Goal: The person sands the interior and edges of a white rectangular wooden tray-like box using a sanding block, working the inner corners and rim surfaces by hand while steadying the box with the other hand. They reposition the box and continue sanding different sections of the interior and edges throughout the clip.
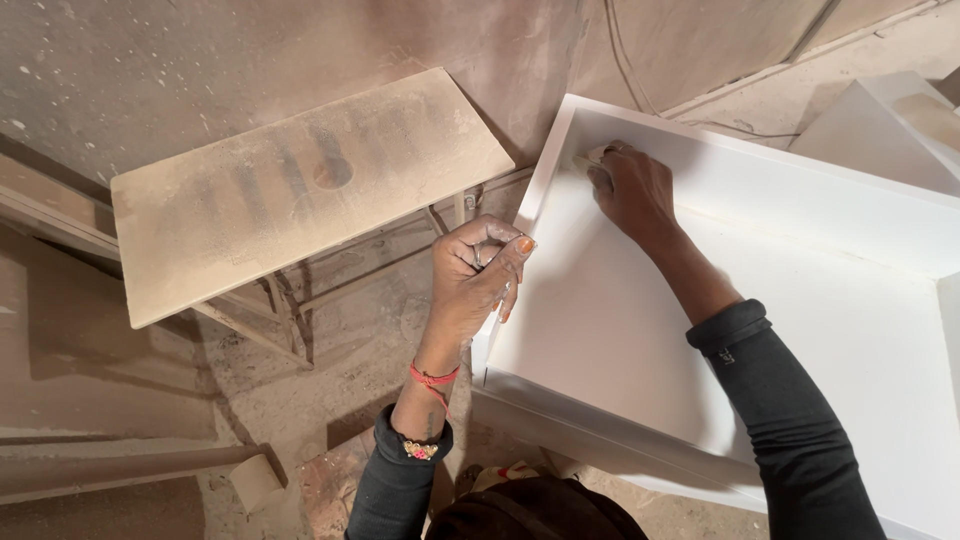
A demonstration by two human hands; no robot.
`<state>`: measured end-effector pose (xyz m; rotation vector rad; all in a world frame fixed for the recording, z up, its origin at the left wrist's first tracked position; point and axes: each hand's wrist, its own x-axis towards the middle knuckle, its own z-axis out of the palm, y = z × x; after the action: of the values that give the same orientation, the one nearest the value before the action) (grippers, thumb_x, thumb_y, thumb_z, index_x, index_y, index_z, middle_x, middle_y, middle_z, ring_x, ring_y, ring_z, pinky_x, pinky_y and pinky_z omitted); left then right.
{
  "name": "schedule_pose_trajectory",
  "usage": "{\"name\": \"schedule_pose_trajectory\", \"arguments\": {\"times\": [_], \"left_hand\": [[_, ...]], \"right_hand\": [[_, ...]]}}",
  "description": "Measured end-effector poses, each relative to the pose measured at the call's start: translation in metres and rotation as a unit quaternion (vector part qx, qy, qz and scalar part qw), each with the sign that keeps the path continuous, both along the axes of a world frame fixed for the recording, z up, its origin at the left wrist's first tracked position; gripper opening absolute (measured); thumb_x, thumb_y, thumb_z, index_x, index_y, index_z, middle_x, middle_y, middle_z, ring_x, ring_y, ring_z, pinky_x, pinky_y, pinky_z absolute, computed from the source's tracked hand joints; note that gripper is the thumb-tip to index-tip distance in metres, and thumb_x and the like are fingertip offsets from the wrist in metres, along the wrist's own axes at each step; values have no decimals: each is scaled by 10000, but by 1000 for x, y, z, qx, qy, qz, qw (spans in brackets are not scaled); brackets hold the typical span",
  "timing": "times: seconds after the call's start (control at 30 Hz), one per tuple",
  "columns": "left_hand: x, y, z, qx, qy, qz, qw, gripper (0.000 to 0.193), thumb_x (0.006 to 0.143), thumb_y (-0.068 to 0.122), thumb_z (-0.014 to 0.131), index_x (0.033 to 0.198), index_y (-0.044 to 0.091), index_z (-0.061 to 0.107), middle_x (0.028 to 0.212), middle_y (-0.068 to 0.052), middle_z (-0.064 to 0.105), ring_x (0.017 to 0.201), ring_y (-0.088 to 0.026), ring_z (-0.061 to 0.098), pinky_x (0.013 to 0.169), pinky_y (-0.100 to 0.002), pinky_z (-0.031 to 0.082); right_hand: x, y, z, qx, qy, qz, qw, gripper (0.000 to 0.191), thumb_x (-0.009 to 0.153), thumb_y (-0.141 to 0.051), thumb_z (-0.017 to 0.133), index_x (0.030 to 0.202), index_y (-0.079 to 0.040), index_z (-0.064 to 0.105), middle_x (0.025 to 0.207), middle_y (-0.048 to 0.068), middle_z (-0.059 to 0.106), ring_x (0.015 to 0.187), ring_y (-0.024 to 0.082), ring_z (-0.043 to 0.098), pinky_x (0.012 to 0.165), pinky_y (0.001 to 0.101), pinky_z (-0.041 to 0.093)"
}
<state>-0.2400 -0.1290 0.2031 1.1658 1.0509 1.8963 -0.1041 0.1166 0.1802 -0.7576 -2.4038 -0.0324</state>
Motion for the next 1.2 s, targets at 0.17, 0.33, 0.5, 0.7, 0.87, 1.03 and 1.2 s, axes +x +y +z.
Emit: {"name": "schedule_pose_trajectory", "arguments": {"times": [0.17, 0.33, 0.5, 0.7, 0.87, 1.03, 1.2], "left_hand": [[1, 1, 1, -12, -8, 2, 1000, 155, 992, 127, 703, 886, 15, 685, 560, -22, 596, 355, -61, 491, 318, -221, 266], [1, 1, 2, -4, -16, -7, 1000, 159, 996, 119, 698, 879, 13, 681, 548, -18, 587, 357, -66, 492, 319, -232, 282], [4, 1, 1, 2, -31, -18, 999, 159, 1002, 117, 693, 884, 12, 671, 526, 0, 553, 359, -66, 462, 334, -242, 281], [7, 3, 2, 1, -46, -30, 998, 166, 992, 105, 703, 871, 6, 649, 517, 6, 546, 355, -70, 434, 331, -253, 290], [9, 3, 4, -3, -69, -41, 997, 153, 985, 102, 701, 876, 7, 648, 505, 14, 529, 352, -61, 410, 327, -256, 296], [10, 2, 6, -6, -71, -53, 996, 158, 990, 99, 696, 875, 2, 647, 512, 16, 530, 365, -58, 412, 335, -262, 309], [11, 2, 7, -7, -60, -45, 997, 168, 993, 96, 696, 863, 1, 647, 496, 17, 522, 352, -56, 408, 332, -255, 291]], "right_hand": [[-17, 4, -10, -146, 20, -73, 986, 207, 855, -120, 705, 960, 57, 677, 848, 257, 694, 815, 439, 678, 747, 511, 540], [-37, 10, -21, -179, 86, -94, 976, 136, 810, -58, 671, 836, 76, 680, 899, 280, 694, 871, 469, 679, 803, 509, 554], [-47, 19, -40, -159, 109, -100, 976, 154, 843, -34, 658, 753, 88, 628, 843, 300, 660, 856, 487, 654, 901, 508, 537], [-57, 33, -51, -131, 148, -69, 978, 286, 852, -80, 737, 662, 72, 587, 767, 281, 622, 777, 503, 588, 753, 585, 445], [-57, 33, -38, -198, 114, -60, 972, 151, 815, -9, 704, 721, 89, 638, 750, 270, 660, 757, 424, 617, 772, 493, 505], [-32, 18, -28, -336, 265, -6, 904, 144, 812, -66, 715, 913, 36, 702, 826, 158, 720, 755, 277, 687, 679, 390, 533], [-16, 19, -30, -234, 179, -60, 954, 163, 829, -68, 729, 833, 88, 682, 776, 200, 694, 701, 311, 687, 687, 412, 537]]}}
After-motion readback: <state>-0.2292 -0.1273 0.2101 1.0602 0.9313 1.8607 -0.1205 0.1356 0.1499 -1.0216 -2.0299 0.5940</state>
